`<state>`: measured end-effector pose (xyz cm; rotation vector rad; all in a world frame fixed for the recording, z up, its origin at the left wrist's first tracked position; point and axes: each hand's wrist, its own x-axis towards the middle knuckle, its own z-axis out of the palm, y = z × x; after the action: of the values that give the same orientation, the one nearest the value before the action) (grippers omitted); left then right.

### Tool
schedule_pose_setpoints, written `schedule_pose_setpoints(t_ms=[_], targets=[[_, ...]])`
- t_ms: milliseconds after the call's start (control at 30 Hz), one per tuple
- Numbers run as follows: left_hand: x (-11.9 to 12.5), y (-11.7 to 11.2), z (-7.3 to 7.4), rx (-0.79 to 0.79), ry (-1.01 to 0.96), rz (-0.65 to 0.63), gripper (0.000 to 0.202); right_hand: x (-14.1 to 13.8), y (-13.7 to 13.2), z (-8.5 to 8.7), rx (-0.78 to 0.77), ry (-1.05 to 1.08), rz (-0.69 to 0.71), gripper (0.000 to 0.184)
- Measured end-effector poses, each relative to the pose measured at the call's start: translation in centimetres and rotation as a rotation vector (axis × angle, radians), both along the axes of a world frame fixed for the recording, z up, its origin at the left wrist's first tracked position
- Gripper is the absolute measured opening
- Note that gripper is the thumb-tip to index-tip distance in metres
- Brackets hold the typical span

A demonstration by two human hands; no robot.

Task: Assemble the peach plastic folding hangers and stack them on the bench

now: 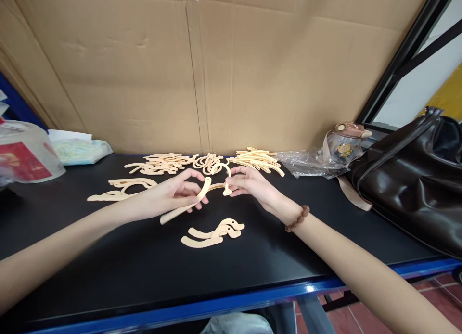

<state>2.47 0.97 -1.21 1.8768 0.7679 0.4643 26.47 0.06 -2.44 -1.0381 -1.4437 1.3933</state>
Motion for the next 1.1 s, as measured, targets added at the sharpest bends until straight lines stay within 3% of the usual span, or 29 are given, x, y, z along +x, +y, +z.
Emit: schedule_pose_setpoints(t_ms=[67,200,333,433,600,933,1100], targets=[[0.3,-0.3,-0.2,0.079,0.006,-0.005,0.034,-0.1,0.1,-0.2,-0.022,0.026,0.03,0.028],[1.1,-1.3,-0.4,0.281,0.125,0.064,0.01,-0.3,-0.1,-0.3,-0.039,0.062,0.063,0.033],[1.8,-2.3,-0.5,0.5,0.359,0.206,0.03,-0.7,-0.7,-0.2,-0.03,0.07,0.07,0.053],[2.1,-2.6,-0.7,0.542,0.417,0.169,0.033,-0.8,-1.0,-0.2,-0.016,0.08,0.081,0.062],[2.4,-2.9,-1.2,0.566,0.395,0.071,0.024,-0.9,-1.1,-0.2,0.017,0.093,0.122,0.043],[2.9,-3.8,-1.4,0.778,0.461,0.206,0.04,-1.4,-1.4,-0.1,-0.031,0.128,0.175,0.034],[2.8,-4.0,-1.4,0.939,0.572,0.191,0.037,-1.5,-1.4,-0.3,-0.05,0.114,0.168,0.034]])
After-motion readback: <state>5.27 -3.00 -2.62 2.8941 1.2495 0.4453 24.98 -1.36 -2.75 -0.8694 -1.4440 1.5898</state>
